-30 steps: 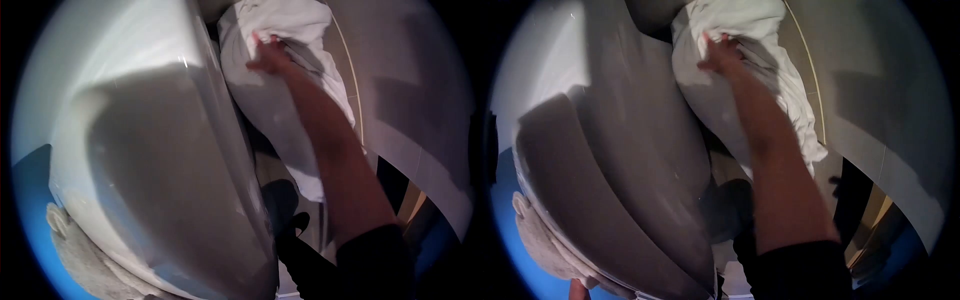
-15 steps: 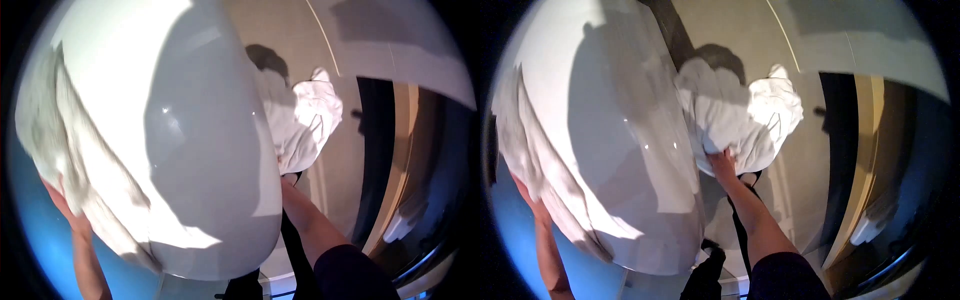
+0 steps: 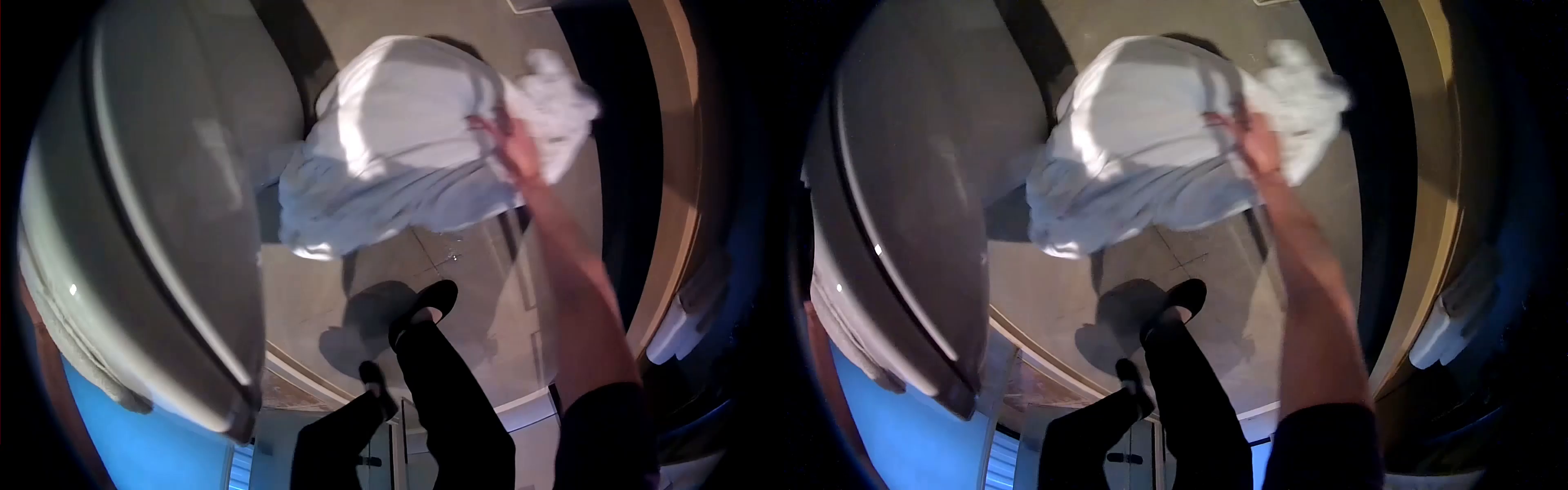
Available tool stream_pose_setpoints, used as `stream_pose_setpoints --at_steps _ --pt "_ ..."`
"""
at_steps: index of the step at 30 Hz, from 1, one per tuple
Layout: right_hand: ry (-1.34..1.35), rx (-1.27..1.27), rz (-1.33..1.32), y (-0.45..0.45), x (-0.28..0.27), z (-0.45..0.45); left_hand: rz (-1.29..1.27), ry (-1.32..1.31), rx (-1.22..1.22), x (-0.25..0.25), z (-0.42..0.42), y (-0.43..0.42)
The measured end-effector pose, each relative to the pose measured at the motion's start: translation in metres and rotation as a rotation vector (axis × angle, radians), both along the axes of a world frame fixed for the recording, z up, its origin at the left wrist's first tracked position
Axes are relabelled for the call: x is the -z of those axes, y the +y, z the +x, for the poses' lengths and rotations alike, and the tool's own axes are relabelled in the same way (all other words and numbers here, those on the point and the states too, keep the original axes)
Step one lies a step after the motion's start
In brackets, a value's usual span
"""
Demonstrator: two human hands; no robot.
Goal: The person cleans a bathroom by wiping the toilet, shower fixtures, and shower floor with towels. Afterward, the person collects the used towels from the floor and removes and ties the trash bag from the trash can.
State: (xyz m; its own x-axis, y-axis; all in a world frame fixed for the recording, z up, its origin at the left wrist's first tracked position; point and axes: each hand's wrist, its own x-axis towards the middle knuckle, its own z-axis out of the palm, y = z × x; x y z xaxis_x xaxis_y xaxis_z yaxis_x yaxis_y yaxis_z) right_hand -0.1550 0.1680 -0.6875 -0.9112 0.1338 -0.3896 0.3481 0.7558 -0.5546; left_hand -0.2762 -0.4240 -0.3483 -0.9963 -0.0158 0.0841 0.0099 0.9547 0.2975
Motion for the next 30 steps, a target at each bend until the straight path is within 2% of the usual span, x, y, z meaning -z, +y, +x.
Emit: stream_pose_setpoints --at_steps 1,3,5,7,8,9,11,12,13,14,15,17,18,20,23,25,27,29,30 --pt "-0.046 -0.341 0.596 0.052 -0.012 0.003 -0.006 -0.016 -0.017 -0.001 0.001 0.0" --pt "-0.249 0.036 0.589 0.111 -0.028 0.04 -0.02 -0.046 -0.027 0.002 0.008 -0.002" --pt "-0.426 0.362 0.636 0.183 0.01 0.103 -0.028 -0.069 -0.037 0.003 0.01 -0.007" --pt "-0.399 0.527 0.251 0.23 0.053 0.15 -0.029 -0.075 -0.034 0.003 0.013 -0.012" --pt "-0.34 0.568 0.335 0.215 0.061 0.143 -0.03 -0.08 -0.03 0.002 0.01 -0.013" --pt "-0.094 0.483 0.326 0.194 0.079 0.136 -0.025 -0.078 -0.02 0.001 0.007 -0.014" --pt "-0.051 0.388 0.498 0.094 0.047 0.079 -0.027 -0.06 0.01 -0.001 -0.003 -0.01" --pt "-0.099 0.49 0.499 0.05 0.048 0.05 -0.017 -0.05 0.025 0.002 -0.008 -0.012" --pt "0.301 -0.006 0.904 0.058 0.151 0.086 -0.005 -0.034 0.048 0.003 -0.019 -0.009" --pt "0.109 0.031 0.725 -0.037 0.067 0.042 0.005 -0.006 0.074 0.004 -0.025 -0.008" --pt "-0.257 0.412 0.228 -0.104 0.025 0.014 0.018 0.017 0.096 0.005 -0.035 -0.01" --pt "-0.033 0.588 0.439 -0.227 -0.001 0.024 0.04 0.082 0.171 0.004 -0.062 -0.004" --pt "-0.097 0.087 0.726 -0.273 0.004 0.065 0.049 0.115 0.207 0.002 -0.08 0.001" --pt "-0.061 -0.039 0.451 -0.349 -0.014 0.125 0.063 0.184 0.283 0.0 -0.111 0.02" --pt "-0.241 0.159 -0.022 -0.41 -0.038 0.201 0.214 0.231 0.33 -0.009 -0.124 0.055" --pt "-0.378 0.379 -0.266 -0.432 -0.046 0.224 0.605 0.25 0.242 -0.023 -0.094 0.077" --pt "-0.492 0.615 -0.465 -0.439 -0.05 0.225 1.23 0.256 0.388 -0.029 -0.107 0.051" --pt "-0.547 0.8 -0.609 -0.438 -0.049 0.209 1.074 0.454 0.226 -0.041 -0.088 0.022" --pt "-0.566 0.865 -0.666 -0.436 -0.048 0.196 0.882 0.57 0.133 -0.038 -0.088 -0.003"
